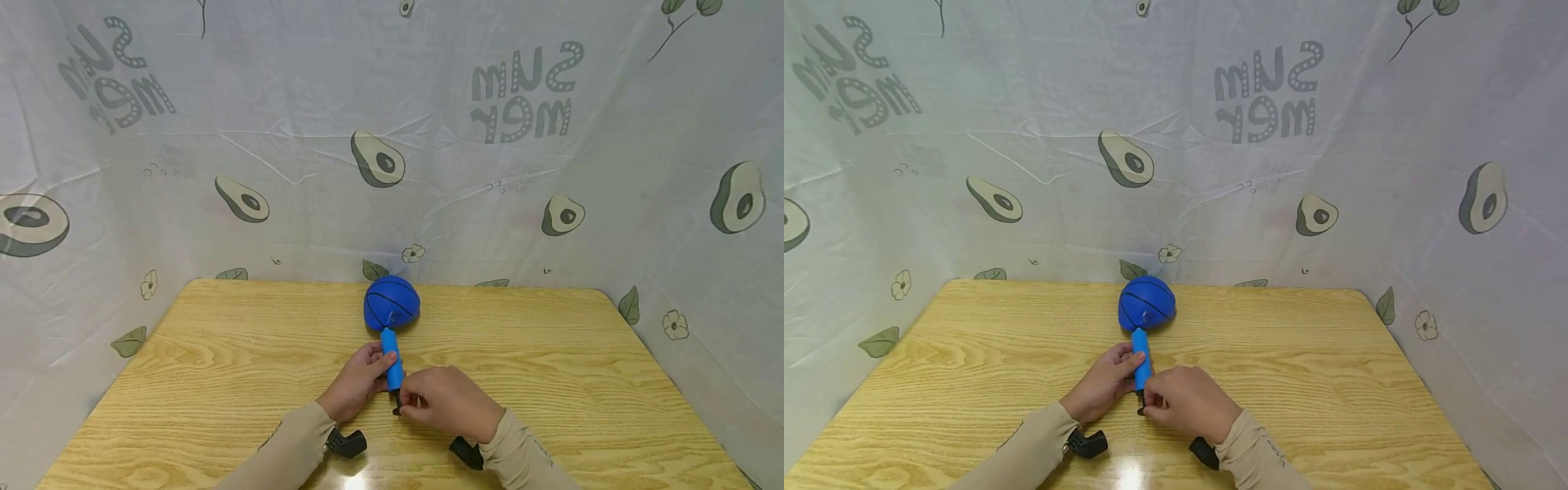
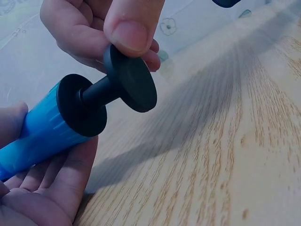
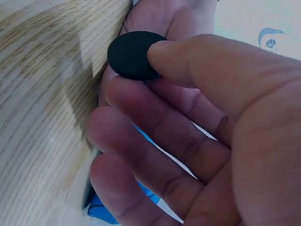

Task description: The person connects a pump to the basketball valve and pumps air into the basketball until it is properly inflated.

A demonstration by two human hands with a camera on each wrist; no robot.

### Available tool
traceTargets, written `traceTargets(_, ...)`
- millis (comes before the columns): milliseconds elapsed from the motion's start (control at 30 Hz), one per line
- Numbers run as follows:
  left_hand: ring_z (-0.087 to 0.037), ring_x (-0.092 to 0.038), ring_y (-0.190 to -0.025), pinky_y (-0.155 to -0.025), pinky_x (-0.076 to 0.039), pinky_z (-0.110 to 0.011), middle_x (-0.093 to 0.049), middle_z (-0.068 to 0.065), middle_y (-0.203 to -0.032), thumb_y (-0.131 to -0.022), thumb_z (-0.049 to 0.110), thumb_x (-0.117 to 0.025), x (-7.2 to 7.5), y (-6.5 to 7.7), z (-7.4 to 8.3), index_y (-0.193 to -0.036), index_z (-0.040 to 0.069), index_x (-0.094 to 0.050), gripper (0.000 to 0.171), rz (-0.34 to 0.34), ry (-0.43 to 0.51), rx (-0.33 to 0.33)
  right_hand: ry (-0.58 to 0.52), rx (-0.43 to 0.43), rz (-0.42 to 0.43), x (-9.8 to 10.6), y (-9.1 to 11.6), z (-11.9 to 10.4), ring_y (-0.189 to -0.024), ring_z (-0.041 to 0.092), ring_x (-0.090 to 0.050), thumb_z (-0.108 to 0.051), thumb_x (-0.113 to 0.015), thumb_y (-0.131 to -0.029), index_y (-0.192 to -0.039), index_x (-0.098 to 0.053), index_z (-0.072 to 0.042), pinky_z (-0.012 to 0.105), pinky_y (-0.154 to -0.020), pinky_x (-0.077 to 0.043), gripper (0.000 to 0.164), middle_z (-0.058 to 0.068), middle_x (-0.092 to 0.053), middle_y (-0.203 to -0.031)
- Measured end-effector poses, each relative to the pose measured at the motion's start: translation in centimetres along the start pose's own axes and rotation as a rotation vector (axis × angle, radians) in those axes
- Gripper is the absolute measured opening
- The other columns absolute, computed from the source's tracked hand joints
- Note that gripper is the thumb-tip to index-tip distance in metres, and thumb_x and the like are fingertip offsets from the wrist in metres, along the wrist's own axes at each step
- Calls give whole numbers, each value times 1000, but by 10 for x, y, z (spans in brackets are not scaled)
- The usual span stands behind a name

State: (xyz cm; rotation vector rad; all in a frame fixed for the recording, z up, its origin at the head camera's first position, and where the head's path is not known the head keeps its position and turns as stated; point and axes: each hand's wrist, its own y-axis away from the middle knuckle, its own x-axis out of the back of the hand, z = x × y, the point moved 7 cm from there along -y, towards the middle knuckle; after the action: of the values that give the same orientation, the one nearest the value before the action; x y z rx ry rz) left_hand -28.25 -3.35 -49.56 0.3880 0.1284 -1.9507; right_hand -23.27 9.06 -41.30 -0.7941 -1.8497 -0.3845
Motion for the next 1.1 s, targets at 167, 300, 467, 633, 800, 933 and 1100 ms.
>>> traceTargets(167,-24,-66,-111,-96,-58,-35,-54,-26,-132,-111,15,-52,0,1,0,-150,-10,-24,55,22,17,-6,15,4,7,0,1,1,-59,-5,-44,-17,-78,-93,-83,-69,-24,16,-54,-39,16,-20,-54,-73)
traceTargets(300,-26,-65,-111,-97,-57,-37,-51,-28,-134,-111,14,-52,1,1,-1,-150,-9,-21,56,54,34,-10,32,2,13,0,1,3,-59,-5,-45,-15,-78,-93,-83,-69,-24,17,-53,-40,16,-20,-56,-74)
traceTargets(467,-25,-66,-109,-96,-58,-37,-52,-25,-131,-110,14,-54,2,0,-2,-150,-9,-20,58,55,54,-10,30,-1,9,1,2,3,-59,-5,-44,-14,-77,-93,-83,-67,-24,17,-54,-39,17,-19,-55,-74)
traceTargets(633,-21,-66,-105,-91,-59,-33,-55,-23,-127,-110,16,-55,0,-1,-1,-149,-9,-25,55,-4,24,-14,3,16,-14,-1,2,0,-62,-5,-44,-13,-77,-93,-82,-66,-23,16,-57,-40,18,-19,-53,-75)
traceTargets(800,-18,-66,-102,-90,-58,-31,-57,-21,-124,-110,16,-54,-1,0,-1,-148,-9,-27,53,-21,4,-14,-2,24,-31,-3,1,-1,-64,-5,-45,-15,-80,-92,-83,-67,-23,15,-59,-42,18,-18,-54,-76)
traceTargets(933,-17,-65,-100,-89,-58,-32,-57,-20,-123,-110,18,-53,-2,0,0,-148,-9,-28,53,-19,-16,-19,-6,35,-48,-4,0,-2,-64,-5,-45,-16,-80,-92,-83,-67,-22,15,-60,-42,17,-19,-54,-75)
traceTargets(1100,-19,-66,-101,-90,-59,-34,-56,-23,-126,-111,18,-53,-2,-1,-1,-150,-9,-29,53,-4,-25,-12,-39,54,-103,-7,1,-6,-64,-6,-46,-15,-80,-92,-80,-66,-24,14,-59,-42,20,-21,-53,-73)
